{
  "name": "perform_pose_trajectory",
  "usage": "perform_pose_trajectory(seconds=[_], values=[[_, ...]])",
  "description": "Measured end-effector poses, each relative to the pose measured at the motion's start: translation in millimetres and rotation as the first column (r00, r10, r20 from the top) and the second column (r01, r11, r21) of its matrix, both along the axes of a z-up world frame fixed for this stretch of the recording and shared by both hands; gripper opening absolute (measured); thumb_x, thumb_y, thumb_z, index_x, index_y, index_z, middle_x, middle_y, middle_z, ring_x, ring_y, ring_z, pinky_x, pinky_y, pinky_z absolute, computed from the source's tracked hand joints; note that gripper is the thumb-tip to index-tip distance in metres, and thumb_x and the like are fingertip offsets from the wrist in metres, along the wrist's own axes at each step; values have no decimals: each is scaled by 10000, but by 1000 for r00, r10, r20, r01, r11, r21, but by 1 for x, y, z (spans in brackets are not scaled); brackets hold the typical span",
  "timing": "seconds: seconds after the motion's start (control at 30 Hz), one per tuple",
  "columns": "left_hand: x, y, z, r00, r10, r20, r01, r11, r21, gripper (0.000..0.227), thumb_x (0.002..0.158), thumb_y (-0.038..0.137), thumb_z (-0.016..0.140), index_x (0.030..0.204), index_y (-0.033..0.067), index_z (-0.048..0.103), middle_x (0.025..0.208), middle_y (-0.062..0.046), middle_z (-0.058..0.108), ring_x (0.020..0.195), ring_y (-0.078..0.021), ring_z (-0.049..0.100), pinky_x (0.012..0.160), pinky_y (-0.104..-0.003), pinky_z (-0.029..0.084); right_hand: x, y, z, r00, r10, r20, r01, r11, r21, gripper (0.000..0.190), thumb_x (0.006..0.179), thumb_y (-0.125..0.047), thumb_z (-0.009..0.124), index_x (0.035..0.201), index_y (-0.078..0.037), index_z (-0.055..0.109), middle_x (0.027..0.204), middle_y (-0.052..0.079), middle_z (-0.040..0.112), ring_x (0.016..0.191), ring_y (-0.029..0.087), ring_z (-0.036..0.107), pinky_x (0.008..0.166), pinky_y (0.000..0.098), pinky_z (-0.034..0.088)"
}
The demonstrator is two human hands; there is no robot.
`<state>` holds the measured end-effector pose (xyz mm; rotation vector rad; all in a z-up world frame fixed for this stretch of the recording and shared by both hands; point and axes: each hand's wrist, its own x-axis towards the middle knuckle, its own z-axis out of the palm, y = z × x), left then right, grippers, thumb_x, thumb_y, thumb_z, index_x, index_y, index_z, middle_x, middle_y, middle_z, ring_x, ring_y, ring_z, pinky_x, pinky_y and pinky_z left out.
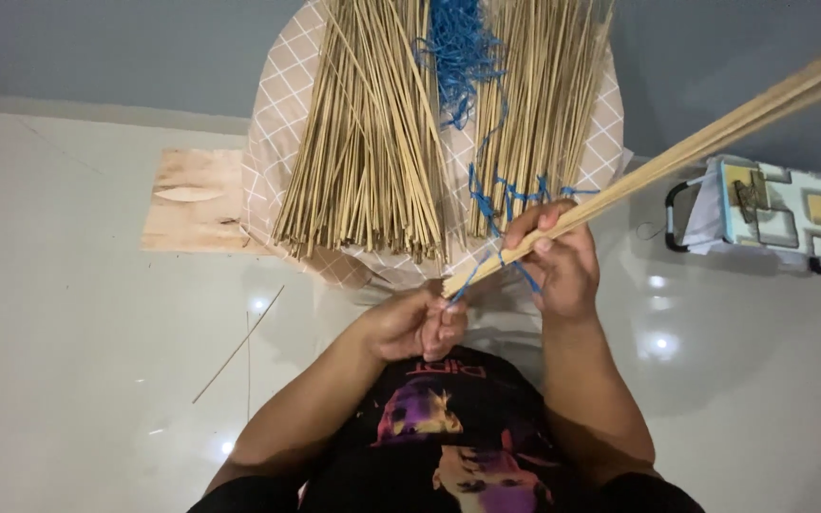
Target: Gathering thin bamboo sticks into bundles and securing them with blue plastic ties
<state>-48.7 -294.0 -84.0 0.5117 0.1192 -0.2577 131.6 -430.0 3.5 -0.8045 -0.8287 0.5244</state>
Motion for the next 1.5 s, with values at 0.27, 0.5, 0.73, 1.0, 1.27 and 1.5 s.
perform_pose_trajectory(seconds=[0.27, 0.5, 0.73, 1.0, 1.27, 1.5], values=[[-93, 50, 30, 937, 333, 105, -336, 775, 535, 210, 928, 184, 532, 977, -15, 579, 664, -169, 589, 512, -243, 628, 449, -343, 518, 63, 5, 7, 992, -27, 124, 48, 984, -171, 174, 902, -152, 533, 1050, -136, 442, 772, 162, 629, 561, 161, 529, 504, 255, 422], [-123, 63, 34, 927, 356, 116, -358, 752, 554, 158, 815, 127, 557, 840, -27, 581, 647, -198, 621, 550, -282, 649, 479, -376, 548, 89, 124, 19, 934, 92, 346, 235, 571, -787, 265, 973, -266, 565, 951, -11, 637, 592, 120, 552, 470, 198, 554, 436, 298, 463], [-121, 63, 37, 942, 320, 101, -317, 745, 587, 142, 829, 128, 541, 836, -6, 586, 667, -173, 618, 561, -274, 650, 482, -370, 520, 107, 186, -30, 852, 307, 424, 335, 301, -893, 369, 712, -374, 662, 748, -8, 689, 465, 183, 571, 373, 265, 601, 352, 402, 458], [-119, 67, 44, 920, 389, 55, -341, 719, 605, 172, 781, 156, 582, 797, -15, 596, 652, -153, 596, 573, -258, 619, 500, -371, 535, 43, 146, 48, 606, 457, 651, 584, 301, -754, 616, 987, -343, 491, 1363, 140, 567, 1241, 387, 643, 1198, 501, 629, 996, 585, 509], [-78, 72, 67, 913, 370, 173, -383, 627, 678, 159, 892, 145, 556, 872, -6, 603, 685, -164, 642, 565, -274, 665, 521, -377, 524, 28, 83, 40, 614, 153, 774, 570, 592, -569, 421, 945, -145, 626, 1306, 72, 638, 1045, 323, 712, 1008, 507, 686, 855, 566, 541], [26, 83, 178, 824, 274, 495, -437, -249, 865, 281, 1031, 313, 577, 1059, 39, 632, 806, -194, 663, 727, -383, 668, 617, -448, 501, 21, -40, -17, 838, -132, 530, 487, 620, -615, 299, 952, -102, 661, 1236, -54, 742, 895, 192, 783, 773, 270, 746, 690, 412, 600]])
